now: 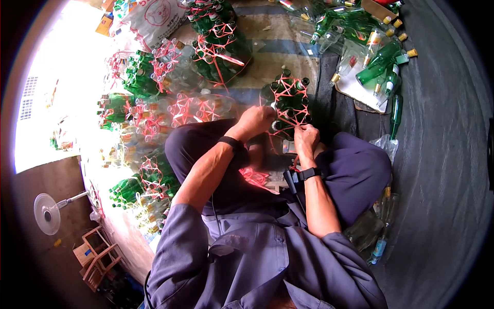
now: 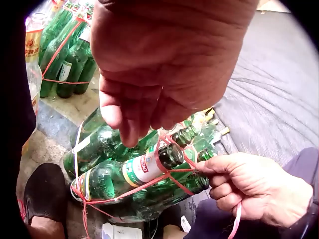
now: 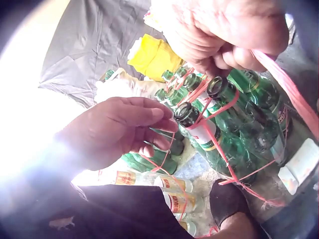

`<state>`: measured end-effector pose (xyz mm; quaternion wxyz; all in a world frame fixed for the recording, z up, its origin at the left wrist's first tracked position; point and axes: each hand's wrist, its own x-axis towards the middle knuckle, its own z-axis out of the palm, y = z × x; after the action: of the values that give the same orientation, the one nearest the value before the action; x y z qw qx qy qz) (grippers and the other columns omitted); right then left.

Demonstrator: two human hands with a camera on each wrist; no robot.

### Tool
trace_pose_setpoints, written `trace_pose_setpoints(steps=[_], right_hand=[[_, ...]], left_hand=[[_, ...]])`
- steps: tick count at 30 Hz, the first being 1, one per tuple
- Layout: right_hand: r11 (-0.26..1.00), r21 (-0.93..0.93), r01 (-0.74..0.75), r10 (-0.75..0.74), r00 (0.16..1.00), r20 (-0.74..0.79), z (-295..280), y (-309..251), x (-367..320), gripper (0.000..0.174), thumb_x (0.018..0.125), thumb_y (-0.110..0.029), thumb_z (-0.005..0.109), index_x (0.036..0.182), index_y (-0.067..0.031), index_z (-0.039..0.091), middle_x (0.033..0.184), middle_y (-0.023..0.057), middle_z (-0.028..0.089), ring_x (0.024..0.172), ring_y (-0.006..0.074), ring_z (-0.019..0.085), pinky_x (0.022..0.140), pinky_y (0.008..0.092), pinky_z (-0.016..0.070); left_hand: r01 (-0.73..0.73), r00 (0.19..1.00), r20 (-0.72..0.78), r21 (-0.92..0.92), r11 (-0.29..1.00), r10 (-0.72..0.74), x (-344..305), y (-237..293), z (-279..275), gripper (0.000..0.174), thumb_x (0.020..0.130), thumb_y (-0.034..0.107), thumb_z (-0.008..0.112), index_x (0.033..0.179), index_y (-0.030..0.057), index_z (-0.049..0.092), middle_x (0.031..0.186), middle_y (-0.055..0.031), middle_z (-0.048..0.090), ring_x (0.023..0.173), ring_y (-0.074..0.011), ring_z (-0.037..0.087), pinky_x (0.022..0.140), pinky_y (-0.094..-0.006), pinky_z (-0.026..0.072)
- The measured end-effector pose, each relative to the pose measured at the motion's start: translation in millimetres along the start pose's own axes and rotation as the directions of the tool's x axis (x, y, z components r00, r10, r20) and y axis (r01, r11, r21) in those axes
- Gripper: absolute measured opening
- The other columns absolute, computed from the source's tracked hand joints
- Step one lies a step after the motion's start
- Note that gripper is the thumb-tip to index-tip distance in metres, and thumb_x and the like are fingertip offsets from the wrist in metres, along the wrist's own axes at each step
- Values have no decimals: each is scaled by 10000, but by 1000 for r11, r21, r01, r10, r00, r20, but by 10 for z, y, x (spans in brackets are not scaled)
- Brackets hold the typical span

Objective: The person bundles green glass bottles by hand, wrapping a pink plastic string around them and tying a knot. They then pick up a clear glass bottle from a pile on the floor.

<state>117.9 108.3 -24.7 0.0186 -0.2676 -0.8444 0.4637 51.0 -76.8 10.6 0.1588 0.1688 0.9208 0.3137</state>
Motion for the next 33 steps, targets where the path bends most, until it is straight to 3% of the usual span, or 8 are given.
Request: trace_pose_setpoints(steps=[10,15,21,27,33], right_hand=[[1000,-27,-1,1,1000,9,-46,-18,2,223,814,-200,659,797,14,718,776,240,689,753,389,698,696,436,534],[987,-92,133,-139,988,-64,-66,-82,-8,212,856,-206,672,781,-8,670,755,227,676,741,420,672,654,461,525],[962,-94,256,-260,965,-39,-101,-207,17,199,873,-169,695,767,-35,593,686,180,642,671,402,646,590,470,496],[904,-147,401,-416,905,-89,-88,-222,60,203,865,-150,704,762,-54,558,685,158,627,640,390,628,573,478,487],[915,-123,384,-395,915,-85,-88,-264,46,199,859,-149,708,761,-49,567,681,161,629,644,393,631,575,479,490]], left_hand=[[-5,1000,9,33,999,5,54,120,-13,223,876,248,600,990,112,735,863,-166,716,831,-372,690,768,-464,554],[11,1000,-5,75,997,-10,71,162,-54,232,886,268,600,995,112,733,857,-167,716,835,-374,691,770,-468,556],[61,994,-89,41,997,-57,137,28,-53,236,877,275,611,983,98,726,862,-189,708,851,-388,687,777,-468,555],[140,986,-106,69,988,-132,161,2,-52,216,869,243,593,943,79,713,848,-201,701,843,-405,681,767,-484,548],[110,984,-149,55,992,-100,160,-57,-4,218,875,238,548,832,65,675,809,-215,684,783,-429,668,717,-529,537]])
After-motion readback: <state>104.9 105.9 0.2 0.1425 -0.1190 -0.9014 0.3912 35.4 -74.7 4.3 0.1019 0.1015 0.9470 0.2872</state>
